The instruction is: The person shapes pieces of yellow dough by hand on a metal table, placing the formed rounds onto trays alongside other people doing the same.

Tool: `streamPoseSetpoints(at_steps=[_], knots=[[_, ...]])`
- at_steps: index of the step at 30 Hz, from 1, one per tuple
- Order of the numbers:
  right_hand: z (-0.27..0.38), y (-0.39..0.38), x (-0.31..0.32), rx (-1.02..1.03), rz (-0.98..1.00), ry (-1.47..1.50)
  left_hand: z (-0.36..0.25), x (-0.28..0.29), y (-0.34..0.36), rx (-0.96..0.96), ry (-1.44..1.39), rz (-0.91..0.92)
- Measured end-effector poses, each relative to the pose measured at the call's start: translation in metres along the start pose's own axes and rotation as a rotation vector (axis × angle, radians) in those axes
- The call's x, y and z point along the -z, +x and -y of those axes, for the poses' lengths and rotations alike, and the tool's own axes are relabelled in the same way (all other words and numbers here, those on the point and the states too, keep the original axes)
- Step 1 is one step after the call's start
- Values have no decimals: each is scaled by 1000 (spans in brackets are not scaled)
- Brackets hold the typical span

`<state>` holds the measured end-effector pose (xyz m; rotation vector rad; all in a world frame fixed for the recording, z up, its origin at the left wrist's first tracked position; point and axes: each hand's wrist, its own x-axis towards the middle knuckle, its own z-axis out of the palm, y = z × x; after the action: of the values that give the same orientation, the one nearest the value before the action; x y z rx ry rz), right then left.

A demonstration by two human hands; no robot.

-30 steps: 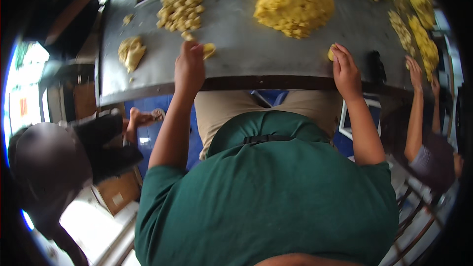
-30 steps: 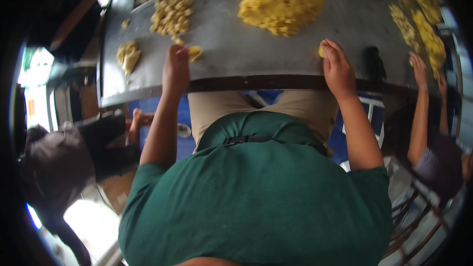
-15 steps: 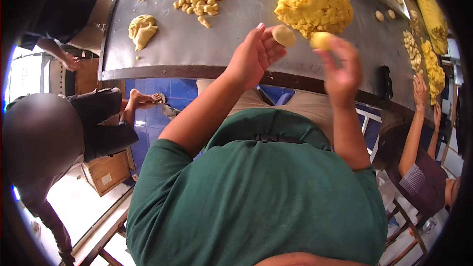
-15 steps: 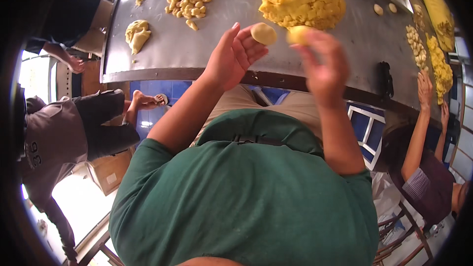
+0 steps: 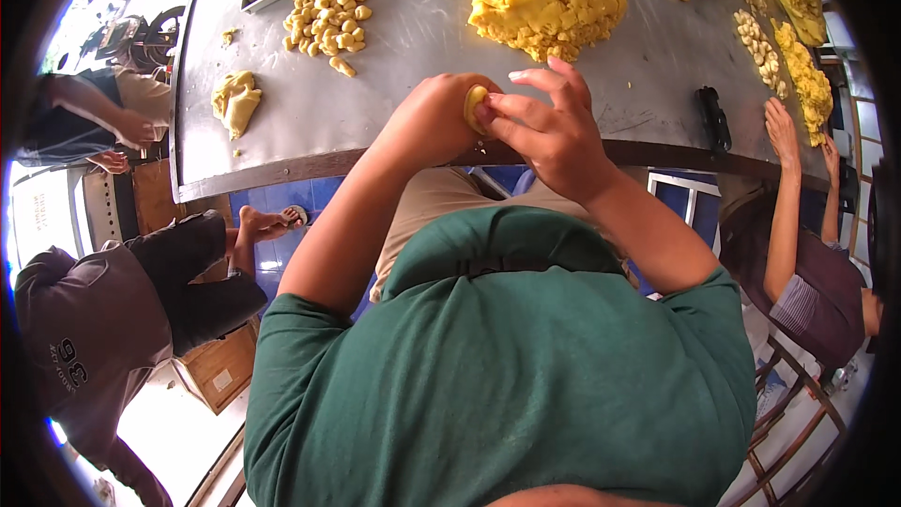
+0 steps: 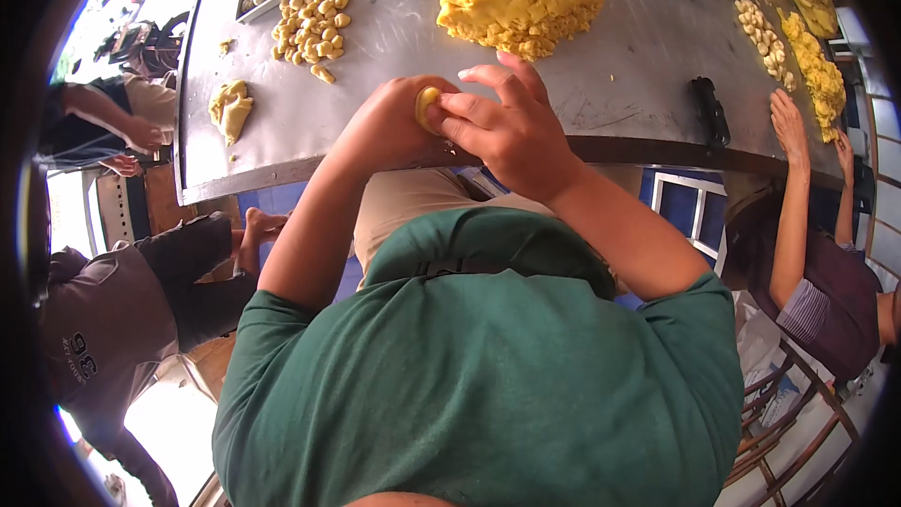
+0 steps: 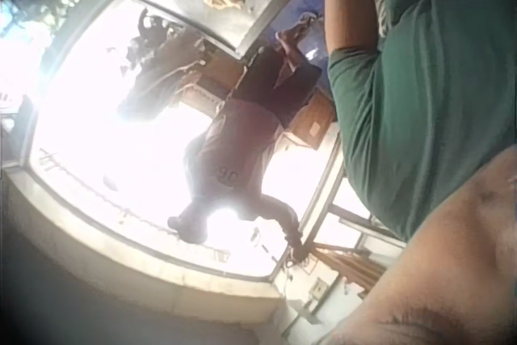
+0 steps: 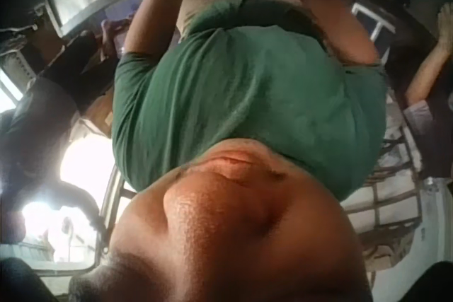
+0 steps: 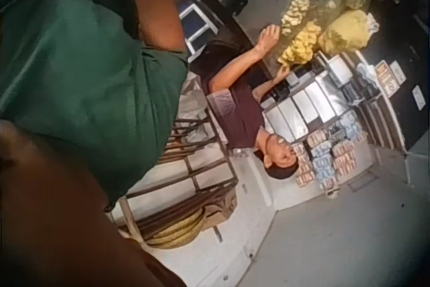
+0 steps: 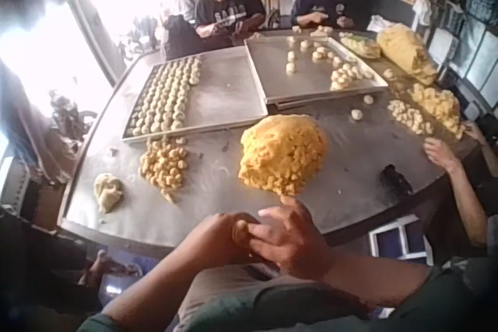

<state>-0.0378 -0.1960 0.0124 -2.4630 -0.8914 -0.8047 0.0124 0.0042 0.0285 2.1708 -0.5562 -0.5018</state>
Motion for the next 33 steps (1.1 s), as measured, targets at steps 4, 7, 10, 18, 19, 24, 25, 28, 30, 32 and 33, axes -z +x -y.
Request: streamPoseSetpoints(at_steps=[4,7,10,18,19,24,25,28,30,32,33], knots=[[-10,11,-16,-146,-7,234,-1,-3,5,22,-117,-192],[-4,16,-13,-486,81,657,10,5,2,66,-67,-187],[9,15,-8,-63,-52,174,9,4,-2,48,-72,-153],[-11,8,-15,-353,6,495,-2,7,2,11,-2,-176],[-1,16,-3,-200,-26,167,1,9,0,-64,108,-114],[-6,3,-18,-154,52,218,-6,-5,2,-23,161,-122],[-9,3,-18,-257,97,343,-9,-7,3,11,104,-154],[-12,2,-12,-676,109,850,-21,-6,2,-48,32,-234],[-18,4,0,-417,138,590,-21,-8,7,-26,140,-157],[-21,6,5,-149,151,343,-15,-13,8,8,254,-84],[-22,6,6,-115,215,310,-8,-20,9,-6,279,-58]])
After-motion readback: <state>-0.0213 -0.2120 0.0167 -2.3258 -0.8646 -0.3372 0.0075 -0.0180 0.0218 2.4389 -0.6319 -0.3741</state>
